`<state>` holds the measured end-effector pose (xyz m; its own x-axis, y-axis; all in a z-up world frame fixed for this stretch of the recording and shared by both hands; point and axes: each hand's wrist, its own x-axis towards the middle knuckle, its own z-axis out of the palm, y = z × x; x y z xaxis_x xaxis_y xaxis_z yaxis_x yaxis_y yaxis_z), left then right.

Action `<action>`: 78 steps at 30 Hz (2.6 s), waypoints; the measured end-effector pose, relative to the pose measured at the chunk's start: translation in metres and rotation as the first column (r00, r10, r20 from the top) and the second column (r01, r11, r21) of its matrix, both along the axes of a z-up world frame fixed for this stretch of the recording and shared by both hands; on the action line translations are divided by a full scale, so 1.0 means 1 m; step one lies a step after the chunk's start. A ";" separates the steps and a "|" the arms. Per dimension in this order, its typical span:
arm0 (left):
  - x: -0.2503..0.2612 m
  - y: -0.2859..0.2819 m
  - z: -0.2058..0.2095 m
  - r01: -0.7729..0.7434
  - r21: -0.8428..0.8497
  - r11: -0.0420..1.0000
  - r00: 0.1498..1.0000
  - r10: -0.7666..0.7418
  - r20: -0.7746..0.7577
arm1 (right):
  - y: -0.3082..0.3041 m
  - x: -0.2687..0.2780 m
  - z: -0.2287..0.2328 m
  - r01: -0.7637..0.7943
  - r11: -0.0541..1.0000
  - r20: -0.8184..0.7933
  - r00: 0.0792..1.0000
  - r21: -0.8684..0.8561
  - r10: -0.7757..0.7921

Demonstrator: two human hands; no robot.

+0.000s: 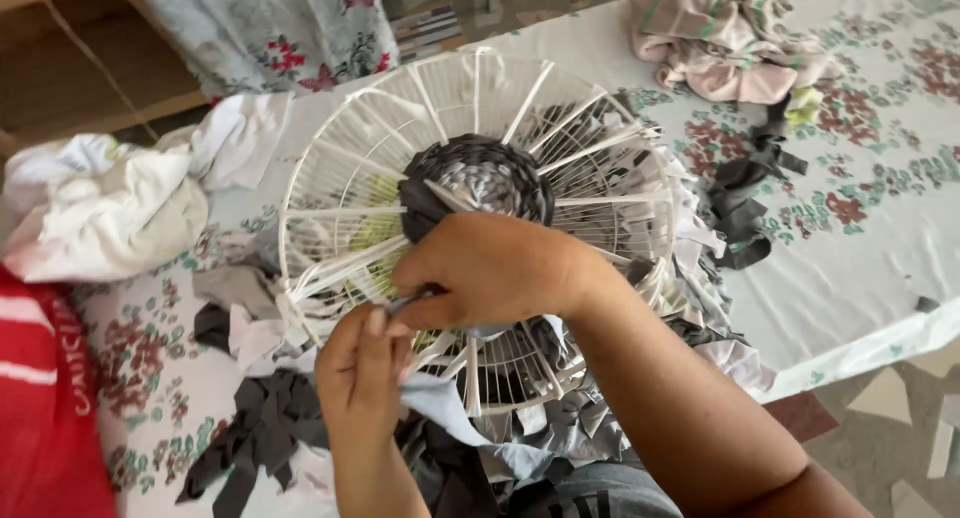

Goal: The person is weaving strips of recycled fabric through a circular wire frame to create a rug.

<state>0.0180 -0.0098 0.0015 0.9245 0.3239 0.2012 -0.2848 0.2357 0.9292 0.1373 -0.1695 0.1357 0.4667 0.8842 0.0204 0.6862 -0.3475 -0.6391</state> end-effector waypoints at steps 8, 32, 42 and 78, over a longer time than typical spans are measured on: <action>-0.018 0.047 -0.019 0.132 0.101 0.986 0.983 -0.117 -0.143 | -0.052 0.028 -0.009 0.447 0.667 -0.504 0.855 0.596 -0.122; 0.003 0.038 -0.002 0.181 0.435 0.882 0.981 -0.193 -0.018 | -0.081 -0.024 -0.078 0.258 0.961 -0.161 0.957 0.100 -0.240; -0.013 0.021 0.028 0.841 -0.332 0.427 0.499 -0.375 0.781 | -0.111 -0.008 -0.105 0.379 0.790 -0.796 0.566 0.482 0.214; 0.029 -0.074 -0.035 0.230 -0.277 0.933 0.962 -0.261 -0.080 | -0.094 -0.026 -0.122 0.719 0.658 -0.378 0.686 0.223 -0.621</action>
<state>0.0467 -0.0836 -0.0338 0.9935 0.1104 0.0285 -0.0826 0.5249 0.8472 0.1112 -0.2633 0.0141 0.9582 0.2832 0.0396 0.1510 -0.3835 -0.9111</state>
